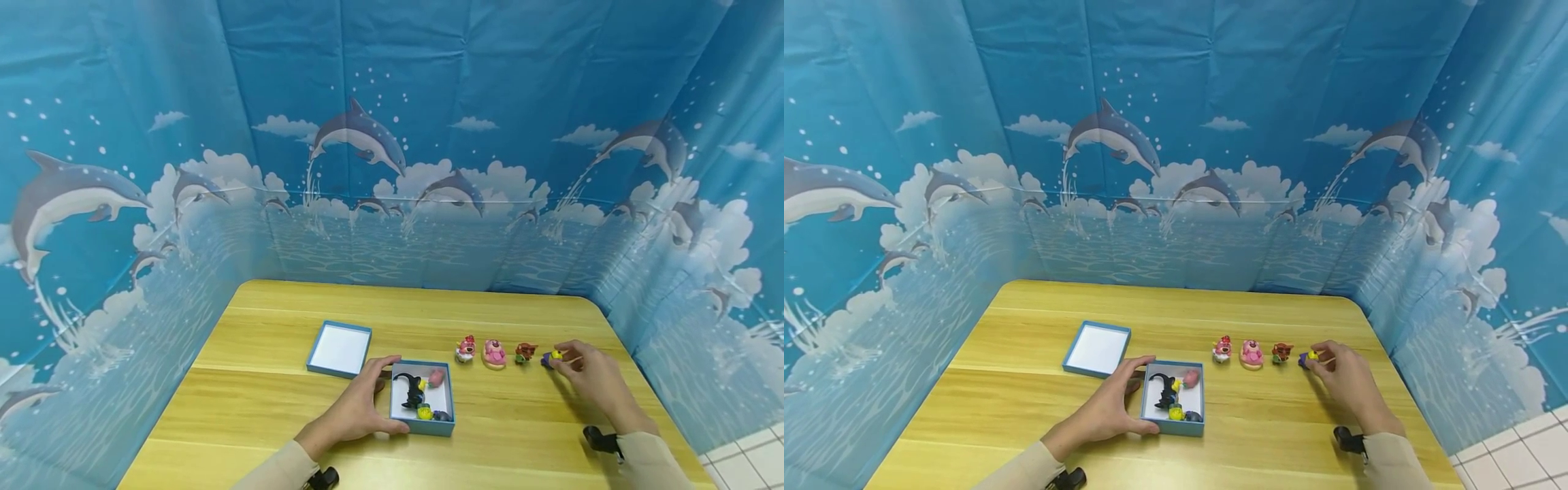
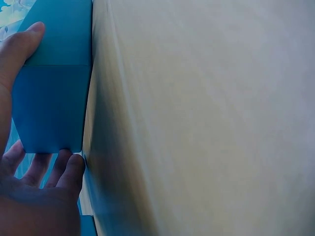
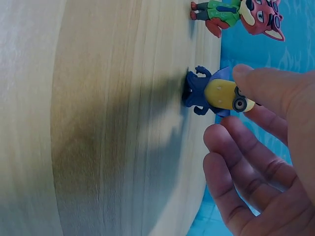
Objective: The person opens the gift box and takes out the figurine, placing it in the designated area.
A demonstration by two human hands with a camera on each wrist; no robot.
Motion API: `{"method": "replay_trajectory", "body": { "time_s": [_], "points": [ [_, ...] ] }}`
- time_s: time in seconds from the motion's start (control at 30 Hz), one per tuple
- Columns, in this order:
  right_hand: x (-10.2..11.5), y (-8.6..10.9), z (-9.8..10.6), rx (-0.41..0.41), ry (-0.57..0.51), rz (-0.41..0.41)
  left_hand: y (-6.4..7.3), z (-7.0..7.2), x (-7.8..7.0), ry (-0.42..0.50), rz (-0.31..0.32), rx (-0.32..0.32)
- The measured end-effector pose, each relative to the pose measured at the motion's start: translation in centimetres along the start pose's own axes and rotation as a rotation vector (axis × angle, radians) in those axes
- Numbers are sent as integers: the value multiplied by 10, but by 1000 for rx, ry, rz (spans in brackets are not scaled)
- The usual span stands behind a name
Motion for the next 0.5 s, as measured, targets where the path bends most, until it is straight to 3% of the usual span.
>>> {"method": "replay_trajectory", "body": {
  "time_s": [0.27,0.5],
  "points": [
    [4,1,9,-20,9,-6,-1,2,-1,3,-6,-2],
    [19,2,18,-75,45,20,1,1,-1,-48,-4,-9]
  ]
}}
Point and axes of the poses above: each hand's wrist, its own y-axis away from the middle knuckle, its own z-axis out of the back of the hand, x = y × z, the point moved 9 cm from there along -y, towards the middle knuckle, and after that the axes turned 13 degrees about z, right-handed, at the moved point
